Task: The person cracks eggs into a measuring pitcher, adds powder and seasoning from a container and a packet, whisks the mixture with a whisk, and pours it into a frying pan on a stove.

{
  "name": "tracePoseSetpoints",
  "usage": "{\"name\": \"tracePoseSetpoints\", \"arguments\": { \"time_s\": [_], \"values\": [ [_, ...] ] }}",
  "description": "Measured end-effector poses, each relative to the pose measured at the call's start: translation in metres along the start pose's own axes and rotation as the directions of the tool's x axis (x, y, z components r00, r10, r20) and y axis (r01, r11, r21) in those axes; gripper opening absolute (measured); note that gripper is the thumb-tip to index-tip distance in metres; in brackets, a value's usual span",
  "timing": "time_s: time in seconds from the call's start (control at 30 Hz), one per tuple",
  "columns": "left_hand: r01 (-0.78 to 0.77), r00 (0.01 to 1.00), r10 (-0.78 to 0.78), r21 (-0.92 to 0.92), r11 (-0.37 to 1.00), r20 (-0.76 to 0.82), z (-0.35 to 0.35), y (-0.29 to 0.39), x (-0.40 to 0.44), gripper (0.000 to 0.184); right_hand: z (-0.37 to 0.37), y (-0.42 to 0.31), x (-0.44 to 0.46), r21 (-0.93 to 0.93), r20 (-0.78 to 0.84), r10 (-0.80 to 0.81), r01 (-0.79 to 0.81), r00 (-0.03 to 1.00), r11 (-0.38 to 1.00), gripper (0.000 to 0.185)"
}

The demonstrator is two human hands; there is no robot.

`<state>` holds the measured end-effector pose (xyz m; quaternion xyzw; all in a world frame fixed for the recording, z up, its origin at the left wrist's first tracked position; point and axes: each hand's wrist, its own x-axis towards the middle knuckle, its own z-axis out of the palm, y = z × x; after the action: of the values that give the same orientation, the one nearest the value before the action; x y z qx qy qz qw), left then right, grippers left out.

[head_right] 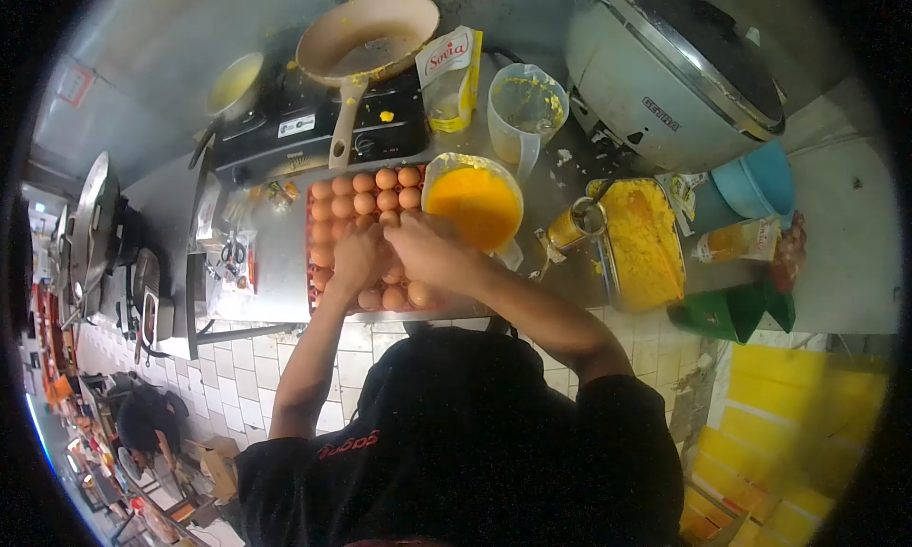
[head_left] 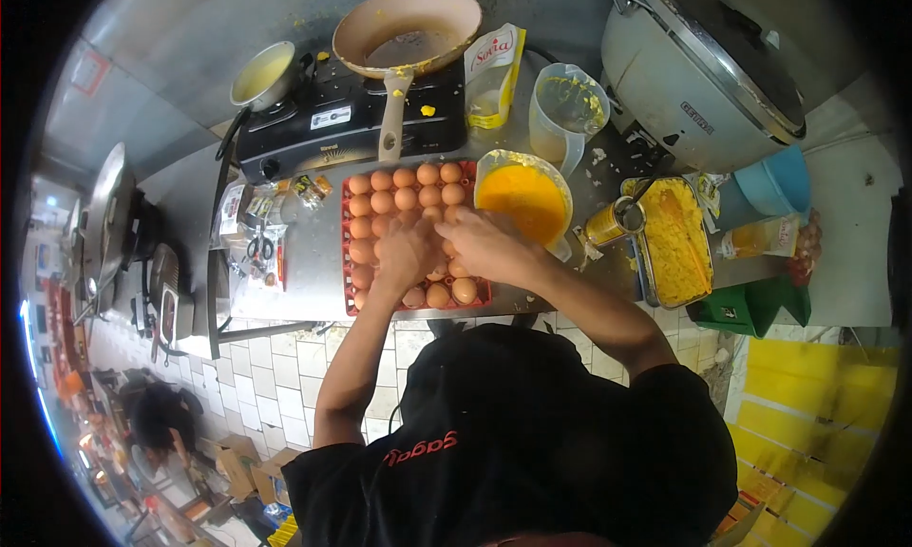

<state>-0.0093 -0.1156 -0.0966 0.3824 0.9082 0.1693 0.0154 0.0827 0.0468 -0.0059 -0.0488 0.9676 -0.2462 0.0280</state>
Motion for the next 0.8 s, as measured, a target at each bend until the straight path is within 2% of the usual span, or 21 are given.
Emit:
{"name": "tracePoseSetpoints", "arguments": {
  "time_s": [0.1, 0.17, 0.27, 0.37, 0.47, 0.5, 0.53, 0.63, 0.73, 0.8],
  "values": [
    [-0.094, 0.993, 0.081, -0.154, 0.984, -0.086, -0.018, 0.0, 0.0, 0.038, -0.023, 0.009, -0.018, 0.394, -0.124, -0.005, 0.054, 0.992, 0.917, 0.033],
    [0.014, 1.0, -0.012, -0.308, 0.951, 0.009, -0.017, -0.008, 0.003, 0.039, -0.031, 0.027, -0.034, 0.495, -0.192, 0.11, 0.0, 0.975, 0.869, 0.034],
    [-0.008, 0.999, -0.001, -0.272, 0.962, -0.033, -0.019, -0.01, -0.001, 0.041, -0.044, 0.059, -0.061, 0.565, -0.314, 0.338, -0.112, 0.887, 0.817, 0.031],
    [-0.032, 0.999, 0.025, -0.194, 0.98, -0.042, -0.027, 0.003, -0.008, 0.044, -0.063, 0.076, -0.08, 0.391, -0.533, 0.382, -0.181, 0.755, 0.902, 0.028],
    [0.023, 1.0, -0.021, -0.126, 0.992, 0.019, -0.009, 0.002, -0.012, 0.046, -0.058, 0.087, -0.082, 0.053, -0.706, 0.126, -0.125, 0.697, 0.991, 0.028],
    [0.034, 0.999, -0.028, -0.149, 0.988, 0.038, -0.002, -0.001, -0.01, 0.046, -0.05, 0.092, -0.081, 0.064, -0.614, 0.119, -0.101, 0.781, 0.993, 0.027],
    [0.044, 0.998, -0.034, -0.173, 0.984, 0.06, 0.004, -0.005, -0.008, 0.046, -0.044, 0.095, -0.084, 0.051, -0.585, 0.129, -0.122, 0.8, 0.991, 0.027],
    [0.056, 0.997, -0.046, -0.194, 0.979, 0.056, 0.004, -0.011, -0.007, 0.046, -0.043, 0.098, -0.083, -0.009, -0.503, 0.132, -0.158, 0.854, 0.987, 0.028],
    [0.045, 0.999, -0.045, -0.199, 0.979, 0.0, -0.005, -0.002, -0.018, 0.045, -0.053, 0.092, -0.08, -0.036, -0.521, 0.123, -0.166, 0.845, 0.985, 0.03],
    [0.021, 0.999, -0.028, -0.205, 0.979, -0.031, -0.007, -0.004, -0.022, 0.044, -0.042, 0.096, -0.084, -0.042, -0.423, 0.195, -0.234, 0.885, 0.971, 0.031]
  ]
}}
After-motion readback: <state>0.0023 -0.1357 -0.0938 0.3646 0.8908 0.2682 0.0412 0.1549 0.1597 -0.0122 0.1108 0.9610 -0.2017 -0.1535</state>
